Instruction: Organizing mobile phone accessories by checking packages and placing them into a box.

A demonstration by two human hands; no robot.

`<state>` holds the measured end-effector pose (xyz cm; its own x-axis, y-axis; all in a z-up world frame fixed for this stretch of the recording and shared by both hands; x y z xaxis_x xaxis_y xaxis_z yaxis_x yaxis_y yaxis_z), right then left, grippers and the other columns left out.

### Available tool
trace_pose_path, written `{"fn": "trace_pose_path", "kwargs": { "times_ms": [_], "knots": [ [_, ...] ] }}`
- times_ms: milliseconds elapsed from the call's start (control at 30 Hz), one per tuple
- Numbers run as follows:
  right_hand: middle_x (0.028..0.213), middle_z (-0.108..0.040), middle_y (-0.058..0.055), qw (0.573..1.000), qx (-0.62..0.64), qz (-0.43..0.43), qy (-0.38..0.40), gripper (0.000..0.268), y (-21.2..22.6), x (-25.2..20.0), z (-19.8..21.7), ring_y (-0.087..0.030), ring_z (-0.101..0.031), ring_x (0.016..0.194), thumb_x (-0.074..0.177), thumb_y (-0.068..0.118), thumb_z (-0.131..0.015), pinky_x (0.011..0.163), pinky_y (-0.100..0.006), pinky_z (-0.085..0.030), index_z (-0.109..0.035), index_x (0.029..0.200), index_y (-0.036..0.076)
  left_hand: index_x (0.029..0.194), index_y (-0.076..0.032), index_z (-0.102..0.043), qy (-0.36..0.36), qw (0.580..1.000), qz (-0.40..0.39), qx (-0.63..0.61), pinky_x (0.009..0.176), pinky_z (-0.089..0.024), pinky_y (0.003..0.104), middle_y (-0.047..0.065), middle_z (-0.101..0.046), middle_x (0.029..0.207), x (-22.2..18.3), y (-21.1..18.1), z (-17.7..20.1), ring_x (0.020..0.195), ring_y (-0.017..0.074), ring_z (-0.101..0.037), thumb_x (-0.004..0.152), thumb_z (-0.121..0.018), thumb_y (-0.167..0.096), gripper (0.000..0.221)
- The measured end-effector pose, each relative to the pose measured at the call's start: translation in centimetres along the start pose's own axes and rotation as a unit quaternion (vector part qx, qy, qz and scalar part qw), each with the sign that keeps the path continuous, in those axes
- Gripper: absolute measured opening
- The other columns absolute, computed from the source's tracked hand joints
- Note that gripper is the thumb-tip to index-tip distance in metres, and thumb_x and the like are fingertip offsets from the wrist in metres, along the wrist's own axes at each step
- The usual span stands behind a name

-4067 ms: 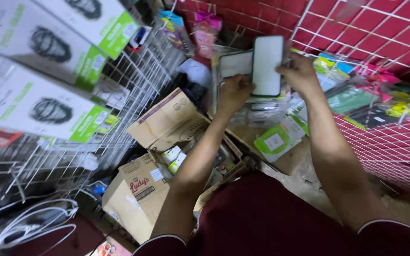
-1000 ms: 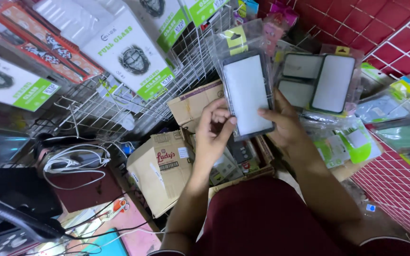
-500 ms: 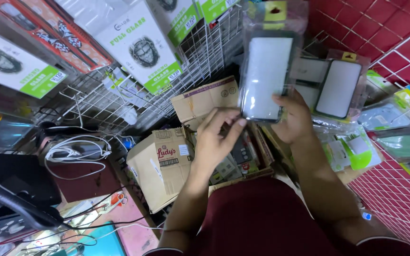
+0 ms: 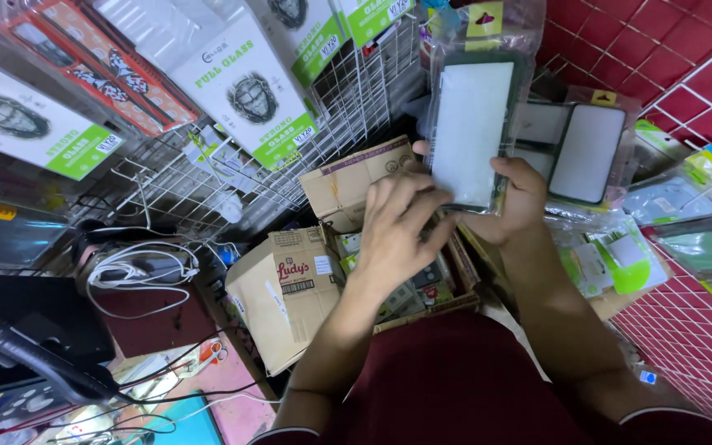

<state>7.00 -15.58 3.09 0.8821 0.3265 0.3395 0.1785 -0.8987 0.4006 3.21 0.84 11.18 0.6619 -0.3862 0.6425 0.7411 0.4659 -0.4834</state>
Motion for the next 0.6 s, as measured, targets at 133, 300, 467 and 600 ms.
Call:
{"fn": "trace_pose_path", "kwargs": {
  "times_ms": [133, 300, 467, 600],
  "knots": [
    [0.155, -0.043, -0.037, 0.999, -0.017, 0.004, 0.034, 0.071, 0.0, 0.7, -0.5, -0.043, -0.05, 0.14, 0.103, 0.022, -0.053, 0.124, -0.054, -0.041, -0.033, 0.166, -0.003, 0.109, -0.008, -0.074, 0.013, 0.999, -0.03, -0.011, 0.104, -0.038, 0.041, 0.003, -0.063, 0.108, -0.3, 0.4, -1.3, 0.109, 0.0244, -0.056, 0.08, -0.086, -0.018, 0.034],
    [0.151, -0.048, -0.035, 1.0, -0.004, -0.005, 0.013, 0.062, 1.3, 0.2, -0.5, -0.049, -0.048, 0.14, 0.106, 0.024, -0.051, 0.119, -0.06, -0.039, -0.037, 0.159, -0.005, 0.11, -0.015, -0.079, 0.024, 0.993, -0.111, -0.022, 0.11, -0.036, 0.042, 0.001, -0.064, 0.108, -1.8, -0.1, -1.8, 0.115, 0.0189, -0.056, 0.083, -0.08, -0.009, 0.028],
    [0.157, -0.049, -0.03, 0.992, 0.097, -0.001, -0.078, 0.064, 1.3, -0.3, -1.1, -0.049, -0.05, 0.144, 0.11, 0.04, -0.044, 0.12, -0.067, -0.039, -0.041, 0.161, 0.001, 0.112, -0.016, -0.08, -0.016, 0.988, -0.148, 0.037, 0.11, -0.033, 0.045, 0.002, -0.066, 0.113, -3.7, -0.2, -2.2, 0.119, 0.0218, -0.054, 0.081, -0.078, -0.013, 0.032],
    [0.149, -0.052, -0.028, 0.988, 0.09, 0.057, -0.112, 0.076, 1.2, -0.4, -0.7, -0.049, -0.055, 0.14, 0.112, 0.062, -0.032, 0.119, -0.069, -0.042, -0.045, 0.159, 0.003, 0.108, -0.011, -0.078, -0.083, 0.994, -0.069, 0.022, 0.105, -0.035, 0.044, 0.004, -0.066, 0.112, -3.6, -1.1, -2.0, 0.113, 0.025, -0.055, 0.084, -0.079, -0.016, 0.024]
  ]
}}
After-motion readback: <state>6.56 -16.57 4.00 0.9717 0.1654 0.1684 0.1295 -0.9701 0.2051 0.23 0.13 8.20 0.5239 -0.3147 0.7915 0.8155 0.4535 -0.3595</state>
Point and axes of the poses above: each hand's wrist, its own x-axis towards the middle knuckle, its own z-axis out of the back of the hand, y = z × x, the point moved 4 cm from there along x, towards the middle knuckle
